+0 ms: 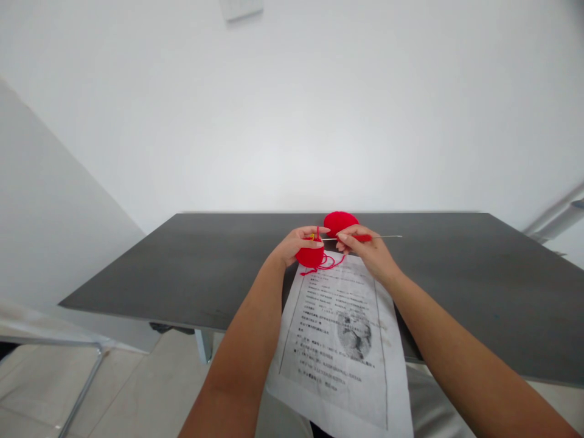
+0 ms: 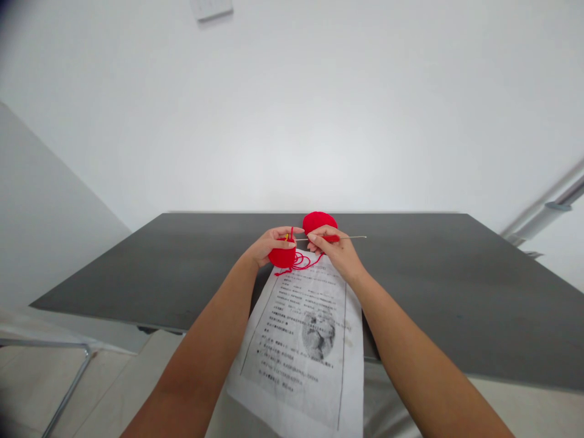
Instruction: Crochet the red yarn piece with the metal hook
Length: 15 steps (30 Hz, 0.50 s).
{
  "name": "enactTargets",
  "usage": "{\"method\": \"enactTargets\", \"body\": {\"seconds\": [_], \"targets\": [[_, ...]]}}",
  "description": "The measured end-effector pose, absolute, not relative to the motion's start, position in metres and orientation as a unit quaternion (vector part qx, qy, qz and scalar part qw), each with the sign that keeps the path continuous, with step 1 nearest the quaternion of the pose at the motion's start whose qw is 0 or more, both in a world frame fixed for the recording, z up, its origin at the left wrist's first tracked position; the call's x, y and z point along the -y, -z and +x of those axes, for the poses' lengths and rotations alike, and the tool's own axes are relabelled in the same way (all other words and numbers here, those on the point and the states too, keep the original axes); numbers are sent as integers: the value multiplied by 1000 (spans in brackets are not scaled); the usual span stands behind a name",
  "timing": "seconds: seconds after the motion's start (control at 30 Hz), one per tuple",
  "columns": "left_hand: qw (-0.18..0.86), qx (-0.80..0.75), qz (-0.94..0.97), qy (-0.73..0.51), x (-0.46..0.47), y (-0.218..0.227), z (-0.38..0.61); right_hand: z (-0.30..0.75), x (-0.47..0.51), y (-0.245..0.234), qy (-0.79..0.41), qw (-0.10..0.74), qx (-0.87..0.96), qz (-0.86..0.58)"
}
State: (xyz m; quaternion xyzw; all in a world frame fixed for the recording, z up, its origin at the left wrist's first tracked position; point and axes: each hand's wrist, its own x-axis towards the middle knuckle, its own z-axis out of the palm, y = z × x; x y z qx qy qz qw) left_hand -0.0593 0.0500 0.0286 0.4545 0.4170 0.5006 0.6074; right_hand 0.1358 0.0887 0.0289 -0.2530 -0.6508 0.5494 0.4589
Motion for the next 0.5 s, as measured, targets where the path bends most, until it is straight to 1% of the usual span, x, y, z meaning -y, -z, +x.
{"method": "enactTargets", "body": {"seconds": [0.1, 0.23, 0.37, 0.5], "targets": [[626, -413, 466, -470, -48, -30, -63, 137, -89, -30, -548, 446, 666, -240], [643, -415, 483, -425, -44, -31, -69, 141, -87, -33, -567, 406, 687, -204], [659, -400, 482, -416, -44, -28, -74, 145, -87, -38, -568, 384, 705, -183], [676, -379, 480, -411, -45, -25, -76, 146, -87, -36, -579, 385, 696, -179]]}}
